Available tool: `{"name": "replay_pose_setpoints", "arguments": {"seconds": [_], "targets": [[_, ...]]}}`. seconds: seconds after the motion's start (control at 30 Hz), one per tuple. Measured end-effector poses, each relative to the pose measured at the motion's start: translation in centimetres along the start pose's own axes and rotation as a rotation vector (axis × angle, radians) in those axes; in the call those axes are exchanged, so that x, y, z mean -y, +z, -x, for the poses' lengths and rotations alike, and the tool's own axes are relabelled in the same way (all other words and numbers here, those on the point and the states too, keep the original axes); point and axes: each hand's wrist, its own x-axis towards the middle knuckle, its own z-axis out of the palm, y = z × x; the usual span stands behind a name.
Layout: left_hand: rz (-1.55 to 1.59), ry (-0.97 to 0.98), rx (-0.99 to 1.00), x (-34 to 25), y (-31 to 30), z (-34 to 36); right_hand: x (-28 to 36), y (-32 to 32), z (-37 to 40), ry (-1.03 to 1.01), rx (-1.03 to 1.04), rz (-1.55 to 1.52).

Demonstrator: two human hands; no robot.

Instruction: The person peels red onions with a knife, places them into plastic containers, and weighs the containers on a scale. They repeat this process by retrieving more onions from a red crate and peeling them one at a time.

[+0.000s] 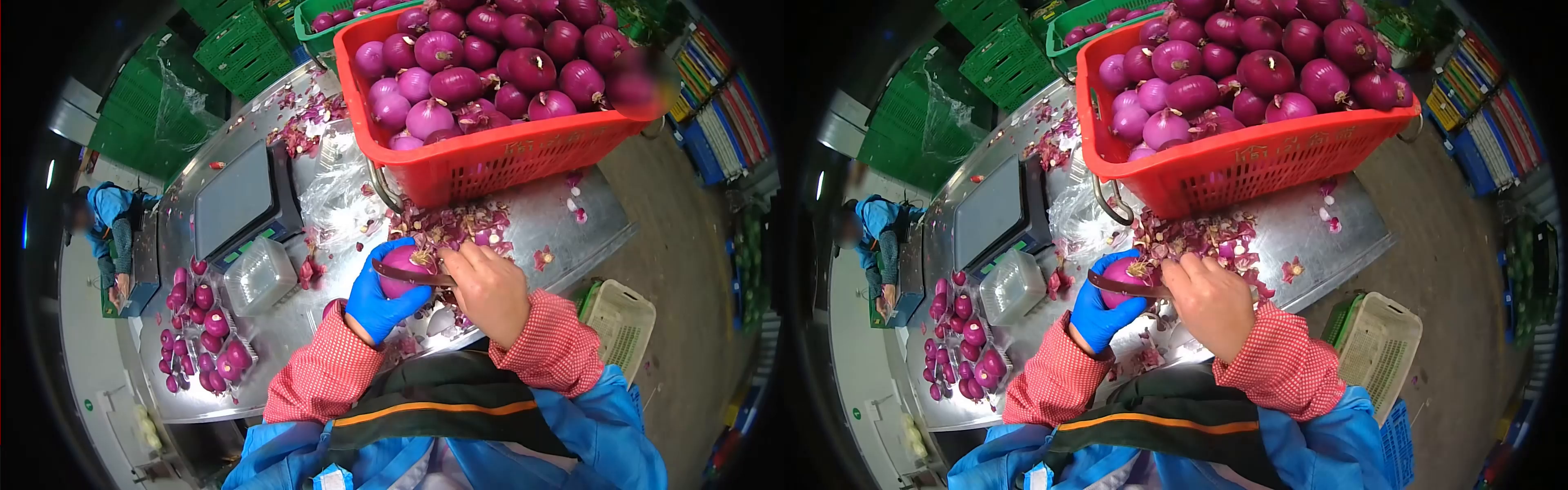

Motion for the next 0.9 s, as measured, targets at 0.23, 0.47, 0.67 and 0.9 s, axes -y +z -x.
{"name": "replay_pose_setpoints", "arguments": {"seconds": [0.23, 0.47, 0.67, 0.9], "targets": [[0.05, -0.048, 0.04, -1.2, -0.1, 1.2, -5.7, 3.6, 1.8, 0.085, -0.032, 0.108], [0.203, -0.087, 0.08, 1.2, -1.5, 0.4, -1.6, 1.4, 0.2, 0.208, -0.037, -0.39], [0.325, -0.175, 0.166, 2.0, -2.4, 1.0, 0.2, 2.1, -1.1, 0.022, -0.022, -0.352], [0.615, -0.26, 0.074, 1.9, -3.3, 2.6, 1.0, 3.0, -1.5, 0.068, -0.037, -0.465]]}}
